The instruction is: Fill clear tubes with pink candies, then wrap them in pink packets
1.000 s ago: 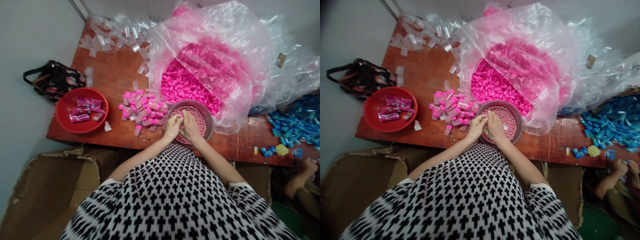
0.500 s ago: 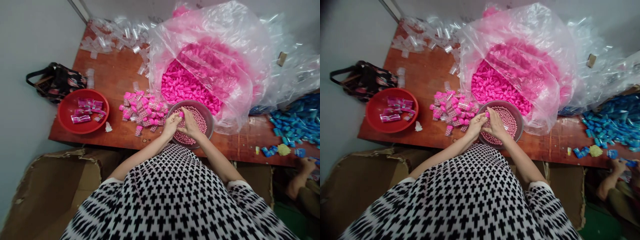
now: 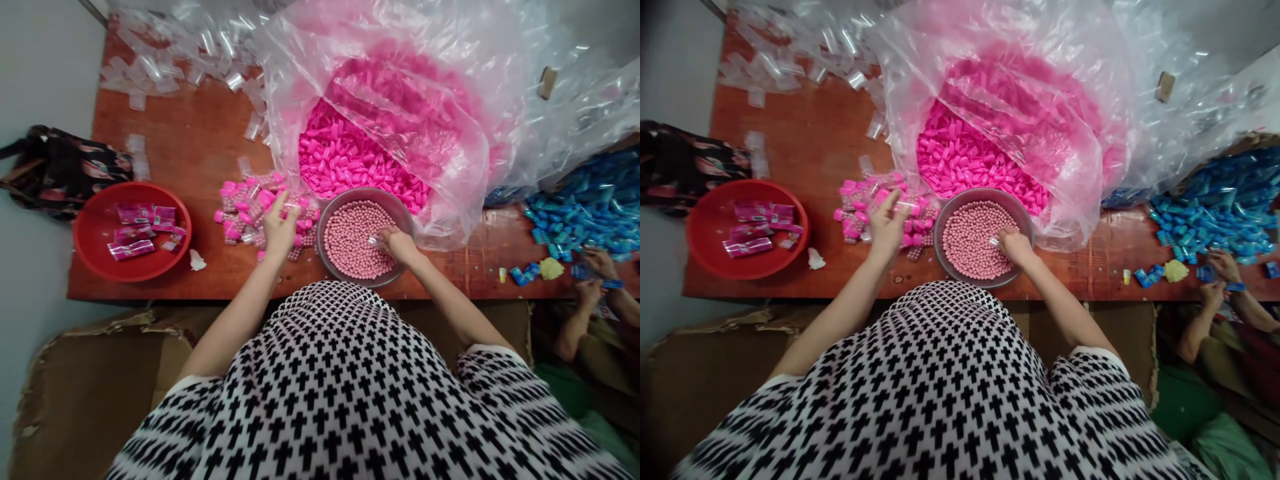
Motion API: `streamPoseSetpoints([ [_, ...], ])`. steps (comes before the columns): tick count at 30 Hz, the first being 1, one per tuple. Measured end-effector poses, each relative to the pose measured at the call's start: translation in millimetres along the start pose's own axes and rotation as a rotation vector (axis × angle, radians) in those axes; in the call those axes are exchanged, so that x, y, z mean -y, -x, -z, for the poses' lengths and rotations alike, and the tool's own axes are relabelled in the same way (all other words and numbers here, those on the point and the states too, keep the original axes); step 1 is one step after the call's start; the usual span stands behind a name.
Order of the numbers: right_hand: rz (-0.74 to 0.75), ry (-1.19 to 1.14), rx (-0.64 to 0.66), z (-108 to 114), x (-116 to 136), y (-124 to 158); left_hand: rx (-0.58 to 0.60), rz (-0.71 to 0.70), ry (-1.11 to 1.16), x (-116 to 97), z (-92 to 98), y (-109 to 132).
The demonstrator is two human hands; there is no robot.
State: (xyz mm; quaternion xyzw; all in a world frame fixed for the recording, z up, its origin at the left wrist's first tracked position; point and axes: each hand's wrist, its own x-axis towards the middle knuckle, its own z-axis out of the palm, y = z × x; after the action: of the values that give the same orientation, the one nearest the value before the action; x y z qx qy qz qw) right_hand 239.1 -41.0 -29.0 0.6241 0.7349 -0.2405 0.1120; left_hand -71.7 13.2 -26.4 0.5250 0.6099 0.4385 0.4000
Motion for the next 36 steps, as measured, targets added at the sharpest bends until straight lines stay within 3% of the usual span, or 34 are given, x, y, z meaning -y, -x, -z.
streamPoseSetpoints([
  [3, -0.035, 0.039, 0.048, -9.7, 13.1, -0.9, 0.168, 0.073, 0.112, -11.1, -33.9, 34.1],
  [5, -0.054, 0.031, 0.056, -13.3, 16.6, -3.1, 0.31, 0.084, 0.065, -16.5, -55.2, 52.3],
  [11, -0.094, -0.131, 0.049, -18.6, 10.8, -11.8, 0.622, 0.146, -0.125, -13.3, -91.6, 71.7],
  [15, -0.059, -0.399, -0.01, -27.3, 20.0, -14.1, 0.607, 0.172, -0.067, -12.6, -103.0, 75.6],
  [19, 0.019, -1.187, -0.248, -36.9, 39.3, -6.9, 0.476, 0.167, 0.13, -17.0, -103.8, 76.3],
  [20, 0.024, -1.277, -0.304, -36.9, 41.7, -4.4, 0.459, 0.186, 0.166, -17.8, -102.1, 75.4],
  [23, 0.103, -1.032, -0.36, -27.1, 37.3, 1.9, 0.512, 0.169, 0.133, -19.7, -94.7, 70.9],
  [26, 0.375, -0.607, -0.208, -5.8, 21.8, 3.2, 0.638, 0.026, 0.002, -21.7, -89.7, 66.3],
  [28, 0.483, -0.371, -0.088, 7.8, 11.3, 0.4, 0.638, 0.003, -0.036, -22.1, -88.6, 63.9],
  [32, 0.281, -0.041, 0.0, 13.5, 0.4, -12.0, 0.44, 0.077, -0.055, -16.2, -82.5, 57.5],
  [34, 0.196, -0.036, 0.04, 2.2, 2.9, -19.5, 0.386, 0.075, -0.068, -10.6, -75.1, 53.7],
  [36, 0.201, -0.098, 0.077, -15.3, 11.0, -26.0, 0.363, 0.066, -0.085, -4.8, -66.3, 51.2],
])
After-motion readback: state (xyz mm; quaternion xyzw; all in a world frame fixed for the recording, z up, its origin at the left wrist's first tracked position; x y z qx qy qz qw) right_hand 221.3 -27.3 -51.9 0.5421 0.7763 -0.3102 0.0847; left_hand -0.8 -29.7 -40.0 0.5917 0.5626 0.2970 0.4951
